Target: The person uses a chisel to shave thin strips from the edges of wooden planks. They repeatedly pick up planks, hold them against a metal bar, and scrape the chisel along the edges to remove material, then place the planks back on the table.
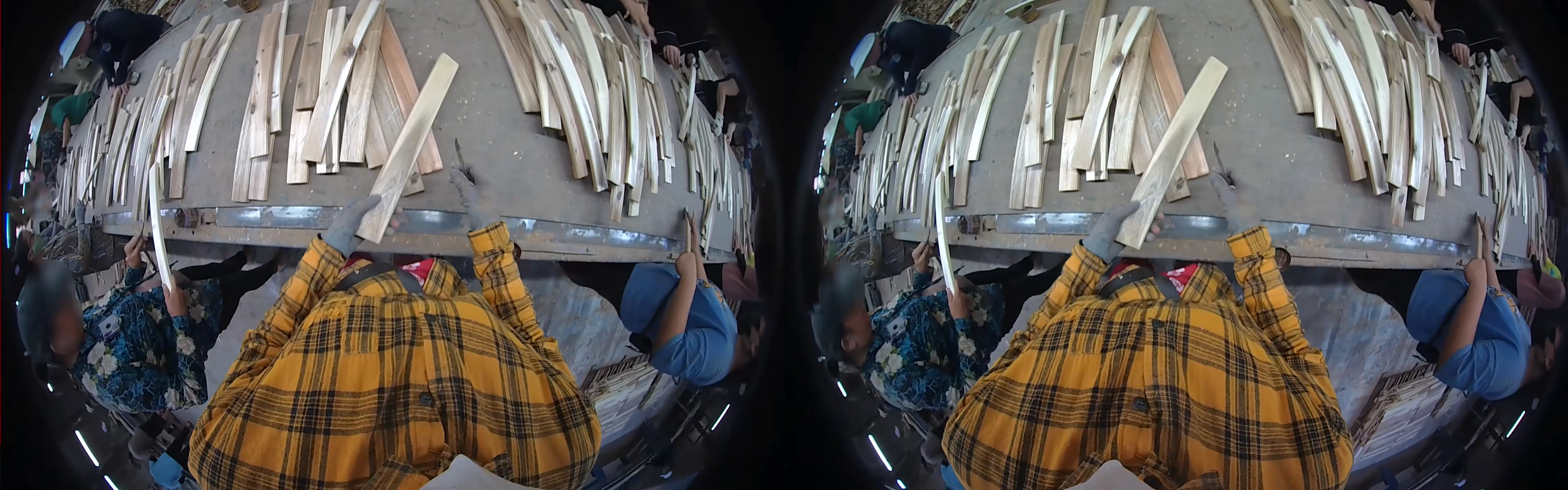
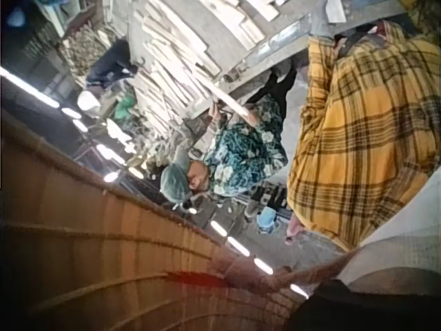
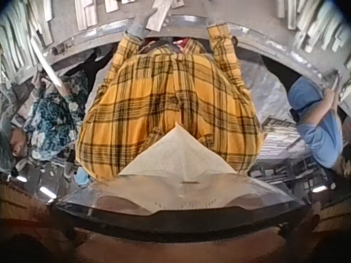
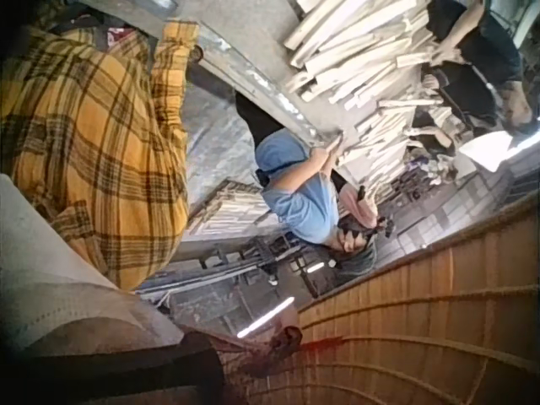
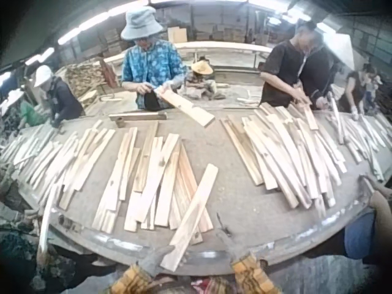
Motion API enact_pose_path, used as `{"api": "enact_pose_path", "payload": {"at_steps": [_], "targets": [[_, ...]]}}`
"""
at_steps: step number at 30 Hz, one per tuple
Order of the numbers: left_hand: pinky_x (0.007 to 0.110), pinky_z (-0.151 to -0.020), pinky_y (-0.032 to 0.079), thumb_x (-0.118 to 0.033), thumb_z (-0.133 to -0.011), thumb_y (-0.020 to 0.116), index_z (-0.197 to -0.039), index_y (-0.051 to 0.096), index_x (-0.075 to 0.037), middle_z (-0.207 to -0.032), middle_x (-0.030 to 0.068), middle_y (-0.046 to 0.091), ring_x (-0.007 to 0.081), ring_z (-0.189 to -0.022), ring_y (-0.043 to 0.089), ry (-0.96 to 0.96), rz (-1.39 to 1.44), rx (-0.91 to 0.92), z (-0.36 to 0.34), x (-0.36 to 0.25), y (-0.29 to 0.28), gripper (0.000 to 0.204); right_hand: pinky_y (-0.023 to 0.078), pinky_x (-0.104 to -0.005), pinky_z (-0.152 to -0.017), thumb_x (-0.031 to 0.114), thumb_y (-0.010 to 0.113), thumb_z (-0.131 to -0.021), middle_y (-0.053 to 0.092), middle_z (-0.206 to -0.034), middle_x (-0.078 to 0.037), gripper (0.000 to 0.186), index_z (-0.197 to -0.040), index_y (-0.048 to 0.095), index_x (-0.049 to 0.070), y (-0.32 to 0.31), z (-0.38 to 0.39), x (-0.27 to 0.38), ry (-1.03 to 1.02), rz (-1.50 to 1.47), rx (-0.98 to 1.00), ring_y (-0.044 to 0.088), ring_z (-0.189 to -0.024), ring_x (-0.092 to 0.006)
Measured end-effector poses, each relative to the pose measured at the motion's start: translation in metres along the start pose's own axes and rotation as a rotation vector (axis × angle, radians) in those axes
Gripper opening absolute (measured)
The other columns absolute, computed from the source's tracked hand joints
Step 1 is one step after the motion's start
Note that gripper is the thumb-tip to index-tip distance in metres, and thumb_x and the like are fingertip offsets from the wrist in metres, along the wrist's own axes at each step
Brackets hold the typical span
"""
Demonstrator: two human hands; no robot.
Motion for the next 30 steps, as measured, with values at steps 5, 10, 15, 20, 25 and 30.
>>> {"api": "enact_pose_path", "payload": {"at_steps": [5, 10, 15, 20, 25, 30], "targets": [[0.028, -0.046, 0.05, -0.046, -0.1, 0.043, -0.115, 0.053, -0.002, -0.078, 0.0128, 0.063, 0.019, -0.054, 0.061, -0.15, 0.159, -0.111, -0.007, 0.022, -0.027, 0.048, 0.027, -0.02, -0.041, 0.029, 0.068, -0.088, 0.067, -0.08, 0.0, 0.035, -0.111, 0.065, 0.003, 0.045, 0.024, -0.021, 0.221, -0.339, 0.263, 0.04, -0.05, -0.0019], [0.023, -0.035, 0.039, -0.049, -0.098, 0.044, -0.105, 0.056, -0.006, -0.065, 0.0068, 0.055, 0.014, -0.046, 0.053, -0.189, 0.321, 0.047, -0.03, 0.054, -0.035, 0.045, 0.034, -0.0204, -0.043, 0.019, 0.068, -0.088, 0.065, -0.094, -0.006, 0.058, -0.137, 0.043, 0.001, 0.095, 0.018, -0.011, 0.166, -0.623, 0.334, 0.043, -0.052, -0.0035], [0.027, -0.041, 0.045, -0.044, -0.1, 0.043, -0.106, 0.058, -0.008, -0.069, 0.0061, 0.059, 0.0174, -0.055, 0.059, -0.169, -0.035, -0.12, -0.03, 0.047, -0.022, 0.04, 0.048, -0.0239, -0.063, 0.007, 0.07, -0.083, 0.06, -0.097, -0.006, 0.077, -0.148, 0.029, 0.004, 0.113, 0.024, 0.026, 0.054, -0.536, 0.355, 0.054, -0.073, -0.0109], [0.036, -0.066, 0.053, -0.03, -0.086, 0.066, -0.117, 0.057, -0.008, -0.093, 0.0117, 0.063, 0.0274, -0.08, 0.064, 0.623, -1.421, -0.71, -0.029, -0.07, -0.056, 0.039, 0.049, -0.0223, -0.061, 0.006, 0.067, -0.08, 0.056, -0.107, -0.008, 0.092, -0.154, 0.014, 0.018, 0.024, -0.003, 0.045, -0.087, -0.408, 0.08, 0.056, -0.076, -0.0121], [0.042, -0.09, 0.046, -0.033, -0.073, 0.076, -0.132, 0.046, -0.005, -0.115, 0.0154, 0.052, 0.0345, -0.104, 0.053, 0.345, -1.763, -0.989, -0.048, -0.161, -0.074, 0.072, 0.047, -0.0335, -0.092, 0.017, 0.073, -0.08, 0.05, -0.137, -0.016, 0.072, -0.143, 0.041, 0.009, -0.138, -0.101, 0.06, -0.189, 0.33, -0.312, 0.053, -0.119, -0.0244], [0.04, -0.09, 0.047, -0.028, -0.074, 0.073, -0.138, 0.039, -0.002, -0.111, 0.0194, 0.056, 0.0303, -0.101, 0.057, 0.309, -1.541, -0.692, -0.086, -0.137, -0.087, 0.077, 0.05, -0.0405, -0.089, 0.039, 0.072, -0.079, 0.062, -0.116, -0.02, 0.066, -0.136, 0.051, 0.013, -0.235, -0.11, 0.149, -0.07, 1.051, -0.704, 0.062, -0.105, -0.0333]]}}
Point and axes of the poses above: each hand's wrist, its own z-axis away from the middle knuckle, its own y-axis out of the palm, x = y × z, the point moved 8 cm from there along -z, towards the middle knuckle
